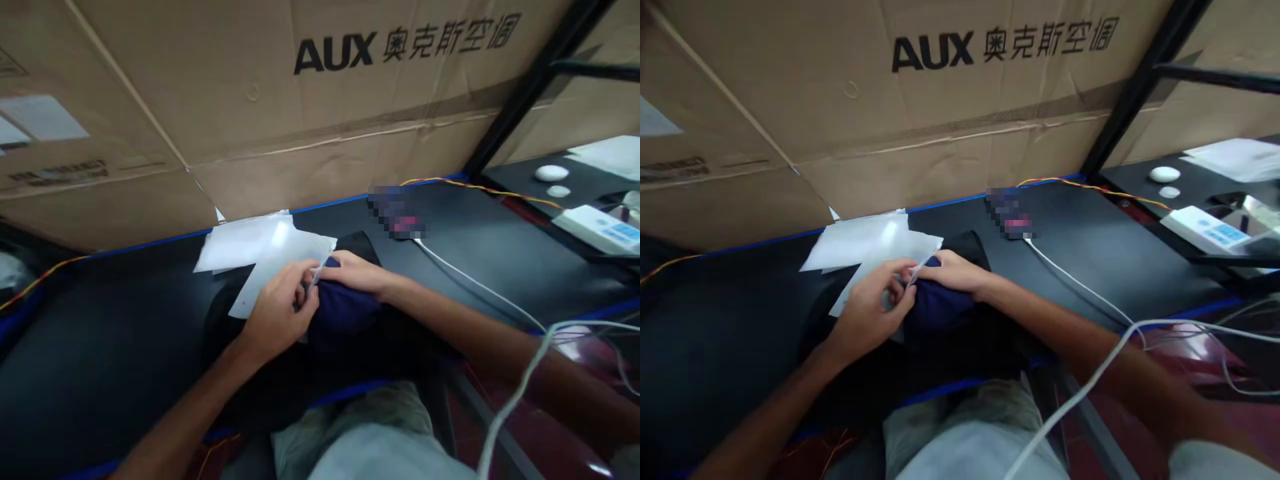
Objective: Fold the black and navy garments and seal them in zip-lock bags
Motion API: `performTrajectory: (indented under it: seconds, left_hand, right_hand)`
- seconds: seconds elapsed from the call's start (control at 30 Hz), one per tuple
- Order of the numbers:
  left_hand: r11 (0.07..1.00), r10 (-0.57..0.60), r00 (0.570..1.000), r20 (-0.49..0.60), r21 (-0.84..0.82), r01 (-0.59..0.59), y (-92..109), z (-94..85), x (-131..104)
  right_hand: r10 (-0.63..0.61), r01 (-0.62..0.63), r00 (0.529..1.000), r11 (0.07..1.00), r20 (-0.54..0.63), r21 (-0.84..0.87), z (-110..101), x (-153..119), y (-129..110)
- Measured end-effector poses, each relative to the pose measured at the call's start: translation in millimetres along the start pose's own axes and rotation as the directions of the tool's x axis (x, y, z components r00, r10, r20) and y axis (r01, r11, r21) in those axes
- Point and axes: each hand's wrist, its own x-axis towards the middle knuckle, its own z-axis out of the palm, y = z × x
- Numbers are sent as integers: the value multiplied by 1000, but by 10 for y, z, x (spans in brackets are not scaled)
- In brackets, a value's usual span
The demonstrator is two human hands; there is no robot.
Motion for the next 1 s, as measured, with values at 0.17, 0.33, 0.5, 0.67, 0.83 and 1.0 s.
performTrajectory:
  seconds: [0.17, 0.33, 0.5, 0.67, 0.83, 1.0]
  left_hand:
    - [931, -231, 972, 41, 300, 208, -175, -113, 52]
    - [895, -111, 969, 222, 446, 1, -184, -122, 29]
    - [965, 53, 991, 123, 249, -82, -9, 10, -48]
    - [978, 55, 996, 69, 198, -68, 3, 35, -68]
    - [989, 97, 992, 81, 107, -106, 72, 61, -79]
    - [991, 136, 989, 62, 3, -137, 149, 162, -93]
  right_hand:
    - [162, -143, 986, 927, -28, 346, -52, -63, -74]
    - [87, 8, 962, 939, -259, 345, 63, 17, 28]
    - [-141, 273, 847, 943, -512, 192, 182, 70, 137]
    - [-119, 151, 964, 981, -238, 122, 7, -1, 9]
    - [-213, 223, 959, 974, -184, 33, -16, -2, -43]
    - [-310, 342, 846, 940, -434, -5, 205, 78, 165]
